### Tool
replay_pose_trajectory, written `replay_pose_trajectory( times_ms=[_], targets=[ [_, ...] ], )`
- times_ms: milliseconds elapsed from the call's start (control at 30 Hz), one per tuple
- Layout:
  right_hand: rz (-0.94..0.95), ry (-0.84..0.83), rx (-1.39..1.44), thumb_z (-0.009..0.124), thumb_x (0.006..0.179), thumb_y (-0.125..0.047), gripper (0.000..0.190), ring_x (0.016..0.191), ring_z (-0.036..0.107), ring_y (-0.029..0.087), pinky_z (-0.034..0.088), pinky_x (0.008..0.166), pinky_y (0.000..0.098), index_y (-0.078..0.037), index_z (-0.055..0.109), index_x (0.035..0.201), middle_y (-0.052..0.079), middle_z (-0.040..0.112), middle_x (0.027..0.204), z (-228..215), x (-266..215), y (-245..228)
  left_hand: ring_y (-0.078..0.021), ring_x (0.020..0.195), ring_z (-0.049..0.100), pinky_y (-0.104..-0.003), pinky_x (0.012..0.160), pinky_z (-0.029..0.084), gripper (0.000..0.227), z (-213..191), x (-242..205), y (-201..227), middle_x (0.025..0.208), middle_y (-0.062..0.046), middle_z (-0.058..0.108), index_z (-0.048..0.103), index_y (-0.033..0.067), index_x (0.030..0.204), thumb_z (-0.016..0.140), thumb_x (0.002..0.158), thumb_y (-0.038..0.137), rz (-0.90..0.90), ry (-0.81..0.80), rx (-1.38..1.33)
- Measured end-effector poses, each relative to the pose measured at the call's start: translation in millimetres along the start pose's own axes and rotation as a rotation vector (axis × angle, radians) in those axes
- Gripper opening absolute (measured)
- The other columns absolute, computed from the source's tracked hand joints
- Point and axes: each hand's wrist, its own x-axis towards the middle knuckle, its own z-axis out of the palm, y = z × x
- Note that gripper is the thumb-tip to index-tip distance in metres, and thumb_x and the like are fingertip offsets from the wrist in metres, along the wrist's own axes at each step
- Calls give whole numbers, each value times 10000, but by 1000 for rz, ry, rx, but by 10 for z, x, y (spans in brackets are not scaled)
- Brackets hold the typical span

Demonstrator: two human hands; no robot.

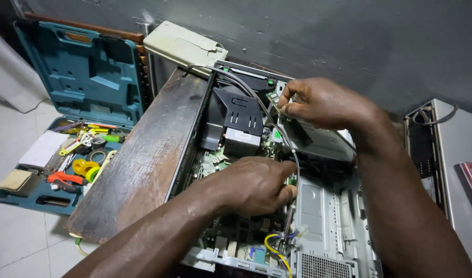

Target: The person uses multimeter probes to test various points on a computer motherboard inside an open case. They then use a screwdriver to remove screws from a heatsink and lift the component off the motherboard.

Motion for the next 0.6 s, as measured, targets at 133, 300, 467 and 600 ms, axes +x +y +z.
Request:
replay_pose_trajectory(
  times_ms=[133, 300, 467, 600],
  targets=[
    [-49, 55, -13, 696, 951, -278, 225, 989, 760, 465, 565, 843, 540, -155, 756, 1130, 222, 788, 971, -20, -78, -84, -591, 1103, 676, -714, 912, 530, 422, -144, -2, 33, 1024, -343, 746, 668, 47, 1272, 472, 1029, 330, -27, -36, 7],
    [-79, 83, -73, 671, 947, -384, 235, 1038, 719, 487, 546, 866, 584, -236, 741, 1116, 202, 772, 985, 14, -7, -4, -553, 1035, 715, -642, 884, 563, 388, -264, -44, 155, 943, -311, 765, 763, 74, 1118, 516, 1029, 359, -104, -108, -5],
    [-21, 77, -121, 560, 936, -343, 297, 1037, 685, 268, 479, 844, 481, -323, 722, 1184, -15, 771, 1186, -58, -196, -163, -266, 750, 685, -454, 668, 477, 508, -252, -48, 345, 908, -100, 795, 775, 140, 968, 598, 981, 615, -305, -342, 60],
    [-91, 81, 2, 545, 955, -197, 254, 894, 670, 186, 476, 747, 422, -228, 714, 1142, -31, 774, 1108, -95, -250, -168, -249, 702, 588, -444, 653, 418, 394, -154, -146, 404, 765, -83, 665, 628, 148, 855, 657, 1037, 497, -355, -397, 71]
  ],
)
